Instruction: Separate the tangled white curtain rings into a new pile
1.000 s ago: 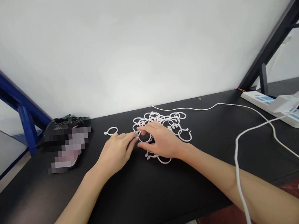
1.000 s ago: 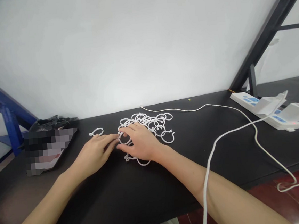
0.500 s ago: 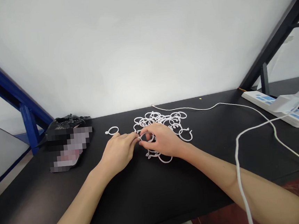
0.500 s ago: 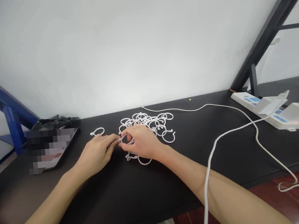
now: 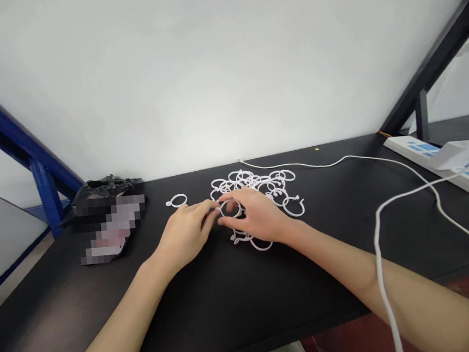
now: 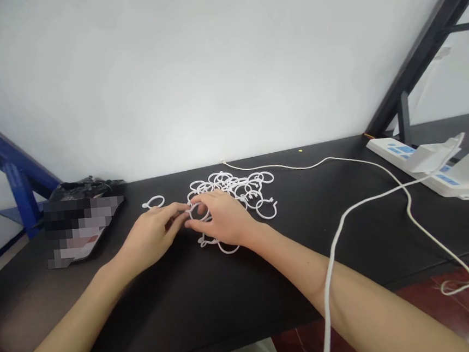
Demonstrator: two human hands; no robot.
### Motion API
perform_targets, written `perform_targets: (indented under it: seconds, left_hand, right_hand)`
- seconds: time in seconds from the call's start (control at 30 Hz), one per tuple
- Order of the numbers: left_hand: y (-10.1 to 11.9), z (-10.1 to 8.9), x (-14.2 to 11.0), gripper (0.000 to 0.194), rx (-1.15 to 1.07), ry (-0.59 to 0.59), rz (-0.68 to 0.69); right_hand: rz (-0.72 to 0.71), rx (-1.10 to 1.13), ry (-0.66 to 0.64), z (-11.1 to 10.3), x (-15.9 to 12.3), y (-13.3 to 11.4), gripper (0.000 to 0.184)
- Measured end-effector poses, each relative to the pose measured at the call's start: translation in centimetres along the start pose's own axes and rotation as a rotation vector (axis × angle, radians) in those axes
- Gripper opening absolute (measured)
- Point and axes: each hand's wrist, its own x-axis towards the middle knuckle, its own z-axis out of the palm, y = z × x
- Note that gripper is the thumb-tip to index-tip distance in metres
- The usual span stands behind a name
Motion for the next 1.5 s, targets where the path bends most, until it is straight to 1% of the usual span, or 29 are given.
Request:
perform_targets:
  seconds: [0.13, 0.3, 0.4, 0.47, 0.53, 0.6, 0.67, 0.73, 0.8, 0.9, 1.0, 1.07, 1.13, 1.2, 1.3, 1.5]
  left_hand:
    - [-0.2, 0.1, 0.1, 0.030, -0.034, 0.028, 0.014]
    - [-0.1, 0.3, 0.1, 0.028, -0.045, 0.067, -0.029]
    - [0.1, 0.1, 0.3, 0.028, -0.046, 0.080, -0.065]
    - [-0.2, -0.3, 0.4, 0.028, -0.010, 0.126, -0.115]
    - [-1.0, -0.8, 0.5, 0.028, 0.077, 0.199, -0.186]
    - [-2.3, -1.2, 0.4, 0.029, 0.212, 0.257, -0.258]
    - [-3.8, -1.4, 0.2, 0.031, 0.318, 0.260, -0.320]
    - [-5.0, -1.3, -0.2, 0.032, 0.365, 0.220, -0.389]
    - [-5.6, -1.0, -0.3, 0.035, 0.390, 0.189, -0.422]
    - [-5.2, -0.6, -0.2, 0.039, 0.393, 0.205, -0.368]
    - [-4.1, -0.1, 0.3, 0.040, 0.301, 0.233, -0.221]
    - [-3.5, 0.4, 0.6, 0.039, 0.213, 0.203, -0.092]
    - [-3.1, 1.1, 0.7, 0.039, 0.140, 0.140, 0.025]
    - [-2.9, 1.6, 0.7, 0.039, 0.090, 0.082, 0.094]
    - [-2.8, 1.7, 0.7, 0.035, 0.052, 0.043, 0.089]
    - [-2.5, 0.6, 0.8, 0.021, 0.079, 0.046, -0.094]
  right_hand:
    - [0.029, 0.002, 0.013, 0.2, 0.0, 0.0, 0.047]
    - [0.026, -0.044, 0.011, 0.1, 0.0, 0.0, 0.040]
    - [0.003, -0.076, 0.059, 0.2, 0.1, 0.2, 0.049]
    - [-0.004, -0.103, 0.106, 0.2, 0.1, 0.4, 0.051]
    - [0.014, -0.136, 0.135, 0.2, 0.2, 0.5, 0.046]
    - [0.044, -0.180, 0.133, 0.2, 0.2, 0.7, 0.041]
    - [0.066, -0.235, 0.108, 0.2, 0.1, 0.8, 0.041]
    - [0.071, -0.284, 0.083, 0.1, 0.1, 0.9, 0.040]
    - [0.076, -0.320, 0.068, 0.1, 0.1, 1.0, 0.039]
    - [0.091, -0.360, 0.064, 0.1, 0.1, 1.0, 0.040]
    - [0.119, -0.406, 0.085, 0.0, 0.2, 0.9, 0.042]
    - [0.141, -0.435, 0.089, 0.0, 0.2, 0.9, 0.043]
    - [0.155, -0.452, 0.081, 0.0, 0.2, 1.0, 0.041]
    - [0.160, -0.462, 0.068, 0.1, 0.2, 1.1, 0.040]
    - [0.164, -0.472, 0.048, 0.1, 0.2, 1.1, 0.039]
    - [0.187, -0.467, 0.040, 0.0, 0.2, 1.0, 0.042]
